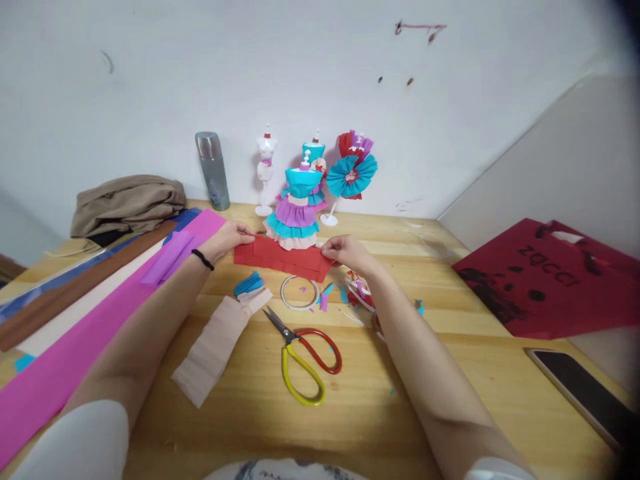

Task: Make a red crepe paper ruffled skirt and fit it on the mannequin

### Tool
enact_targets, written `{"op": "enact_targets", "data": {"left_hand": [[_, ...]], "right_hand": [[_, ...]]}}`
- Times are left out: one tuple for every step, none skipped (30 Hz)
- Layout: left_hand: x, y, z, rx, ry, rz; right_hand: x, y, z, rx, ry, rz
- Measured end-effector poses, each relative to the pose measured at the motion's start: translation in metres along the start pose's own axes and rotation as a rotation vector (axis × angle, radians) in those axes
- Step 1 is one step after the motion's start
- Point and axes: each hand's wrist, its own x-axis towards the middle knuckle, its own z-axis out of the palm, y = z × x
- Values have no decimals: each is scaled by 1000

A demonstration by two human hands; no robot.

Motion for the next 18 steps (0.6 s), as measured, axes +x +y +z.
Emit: {"op": "enact_targets", "data": {"left_hand": [[-1,1,-2,10,-19,-1],[-2,4,-4,25,-43,-2],[-3,6,-7,46,-70,-3],[-4,10,-11,70,-97,-2],[-6,14,-15,96,-122,0],[-7,19,-19,123,-145,3],[-10,24,-23,146,-162,7],[-13,29,-27,165,-176,13],[-16,34,-32,181,-189,20],[-19,40,-36,193,-199,28],[-23,44,-40,205,-206,33],[-26,48,-43,226,-215,47],[-28,51,-45,266,-242,65],[-30,53,-47,292,-258,84],[-31,53,-47,316,-270,90],[-30,52,-47,333,-278,80],[-29,50,-45,345,-283,52],[-28,48,-43,356,-292,11]], "right_hand": [[-1,-1,0,-4,-12,-4],[-2,-3,-1,-8,-29,-7],[-4,-5,-1,-11,-50,-9],[-6,-7,-2,-15,-73,-12],[-8,-9,-3,-18,-96,-15],[-10,-12,-5,-21,-117,-20],[-13,-15,-6,-24,-134,-27],[-16,-19,-8,-27,-149,-35],[-20,-22,-11,-28,-161,-45],[-23,-26,-13,-28,-171,-55],[-26,-29,-15,-27,-179,-66],[-29,-31,-17,-26,-188,-76],[-31,-33,-18,-29,-198,-87],[-32,-34,-18,-39,-209,-98],[-33,-34,-18,-52,-220,-106],[-33,-34,-17,-67,-231,-109],[-32,-32,-16,-82,-244,-107],[-31,-31,-14,-94,-260,-101]]}}
